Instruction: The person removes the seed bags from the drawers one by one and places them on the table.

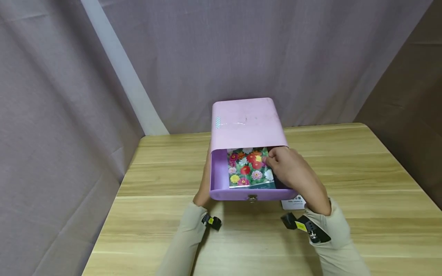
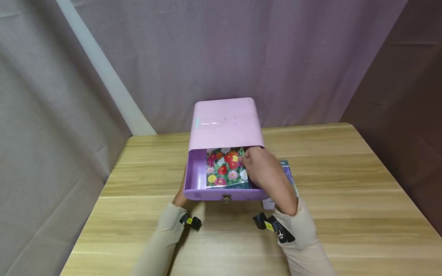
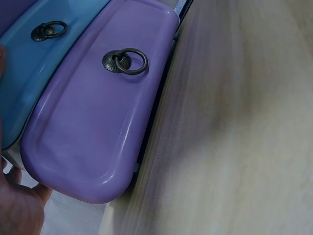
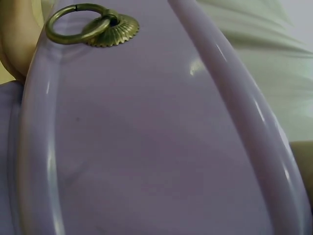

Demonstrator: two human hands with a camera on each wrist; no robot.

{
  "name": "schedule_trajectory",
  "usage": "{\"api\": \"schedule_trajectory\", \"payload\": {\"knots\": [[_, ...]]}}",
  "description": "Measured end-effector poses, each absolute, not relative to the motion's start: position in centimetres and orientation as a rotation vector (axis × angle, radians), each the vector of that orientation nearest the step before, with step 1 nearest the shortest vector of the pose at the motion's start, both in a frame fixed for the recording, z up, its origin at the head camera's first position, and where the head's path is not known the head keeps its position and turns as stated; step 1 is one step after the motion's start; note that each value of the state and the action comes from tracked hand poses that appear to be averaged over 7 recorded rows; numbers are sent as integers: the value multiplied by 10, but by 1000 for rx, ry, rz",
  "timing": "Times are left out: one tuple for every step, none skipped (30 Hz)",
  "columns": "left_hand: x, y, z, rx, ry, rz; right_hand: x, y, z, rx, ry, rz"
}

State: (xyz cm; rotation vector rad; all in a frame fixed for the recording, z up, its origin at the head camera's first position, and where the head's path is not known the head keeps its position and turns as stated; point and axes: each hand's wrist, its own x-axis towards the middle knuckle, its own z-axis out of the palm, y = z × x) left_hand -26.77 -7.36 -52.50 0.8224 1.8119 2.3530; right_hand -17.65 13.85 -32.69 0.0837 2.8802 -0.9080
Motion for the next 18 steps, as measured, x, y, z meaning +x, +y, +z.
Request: {"api": "schedule_trajectory", "payload": {"knots": [[-267, -73, -524, 812, 1786, 2360, -177, 139, -327, 96, 2880, -916], [-267, -73, -524, 806, 1764, 2367, -177, 139, -327, 104, 2890, -918], [-267, -72, -523, 797, 1745, 2376, -177, 140, -327, 114, 2904, -917], [-268, -72, -523, 793, 1733, 2382, -177, 140, -327, 130, 2911, -913], [-268, -72, -523, 792, 1732, 2384, -177, 141, -327, 146, 2916, -910], [-269, -72, -523, 794, 1733, 2385, -177, 141, -327, 161, 2918, -907], [-270, -72, -523, 798, 1735, 2385, -177, 142, -327, 172, 2922, -902], [-270, -71, -523, 803, 1751, 2381, -178, 143, -326, 180, 2927, -900], [-270, -71, -523, 809, 1764, 2377, -179, 143, -326, 183, 2924, -900], [-271, -71, -524, 815, 1774, 2373, -179, 144, -327, 182, 2920, -904], [-271, -72, -524, 823, 1783, 2370, -179, 145, -327, 182, 2911, -913], [-271, -72, -524, 831, 1791, 2367, -180, 147, -327, 179, 2899, -922], [-271, -72, -525, 837, 1800, 2364, -181, 148, -327, 173, 2889, -933], [-271, -72, -525, 839, 1809, 2361, -182, 149, -327, 172, 2873, -944], [-271, -72, -525, 843, 1806, 2362, -183, 151, -327, 169, 2855, -955], [-271, -72, -525, 846, 1803, 2363, -183, 153, -326, 175, 2832, -972], [-271, -72, -526, 846, 1793, 2365, -184, 155, -326, 178, 2805, -994], [-271, -72, -526, 845, 1787, 2366, -185, 157, -326, 185, 2771, -1025]]}}
